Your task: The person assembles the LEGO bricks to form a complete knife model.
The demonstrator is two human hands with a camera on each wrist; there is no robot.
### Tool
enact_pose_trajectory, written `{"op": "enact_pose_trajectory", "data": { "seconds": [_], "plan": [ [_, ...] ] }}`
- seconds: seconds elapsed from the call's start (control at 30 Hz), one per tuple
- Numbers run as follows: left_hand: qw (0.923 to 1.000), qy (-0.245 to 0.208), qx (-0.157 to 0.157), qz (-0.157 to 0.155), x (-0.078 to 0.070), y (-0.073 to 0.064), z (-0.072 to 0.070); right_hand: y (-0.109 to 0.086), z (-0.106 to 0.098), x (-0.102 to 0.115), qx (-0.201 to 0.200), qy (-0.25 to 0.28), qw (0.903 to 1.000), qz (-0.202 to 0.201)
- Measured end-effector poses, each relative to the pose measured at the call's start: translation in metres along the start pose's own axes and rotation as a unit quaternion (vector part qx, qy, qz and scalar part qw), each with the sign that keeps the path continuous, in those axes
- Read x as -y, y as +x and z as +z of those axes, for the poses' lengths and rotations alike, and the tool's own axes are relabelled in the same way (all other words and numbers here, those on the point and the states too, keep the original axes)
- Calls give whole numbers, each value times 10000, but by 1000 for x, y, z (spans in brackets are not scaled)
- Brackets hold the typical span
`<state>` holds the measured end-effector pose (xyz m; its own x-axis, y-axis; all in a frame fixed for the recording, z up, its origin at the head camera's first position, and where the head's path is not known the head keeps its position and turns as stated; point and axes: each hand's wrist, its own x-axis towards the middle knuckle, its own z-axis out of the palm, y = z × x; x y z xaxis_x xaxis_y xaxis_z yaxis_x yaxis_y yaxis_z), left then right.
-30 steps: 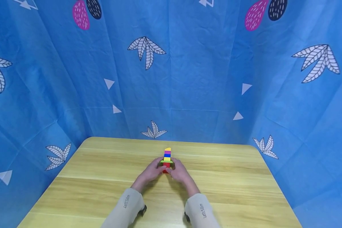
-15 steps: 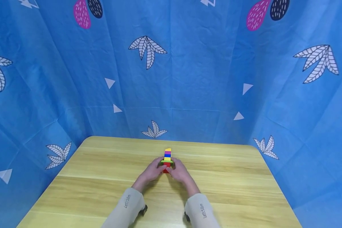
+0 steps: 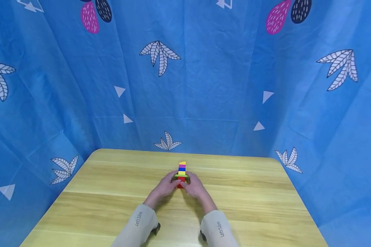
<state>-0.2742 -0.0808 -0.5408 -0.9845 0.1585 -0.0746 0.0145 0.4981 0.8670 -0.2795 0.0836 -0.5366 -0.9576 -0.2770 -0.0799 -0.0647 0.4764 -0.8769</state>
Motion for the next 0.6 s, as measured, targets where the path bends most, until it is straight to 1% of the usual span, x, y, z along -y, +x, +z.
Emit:
{"op": "enact_pose_trajectory", "data": {
  "seconds": [0.23,0.33,0.4,0.43,0.53,0.6],
  "plan": [
    [9999,-81,-39,-100,-1,0,-1,3,0,-2,9,-12,10000,-4],
    [9999,-116,-48,-86,-1,1,-2,4,-1,-3,9,-24,10000,-2],
    [9998,-204,-41,-56,1,1,-5,4,-2,-3,37,96,9999,-37],
    [9997,-227,-25,-49,2,1,-6,3,-3,-3,54,149,9999,-55],
    [9998,-171,33,121,7,-1,-16,-1,-9,-4,97,223,9996,-125],
    [9995,31,75,294,13,-2,-27,-7,-17,-5,85,81,9998,-159]
  ]
}}
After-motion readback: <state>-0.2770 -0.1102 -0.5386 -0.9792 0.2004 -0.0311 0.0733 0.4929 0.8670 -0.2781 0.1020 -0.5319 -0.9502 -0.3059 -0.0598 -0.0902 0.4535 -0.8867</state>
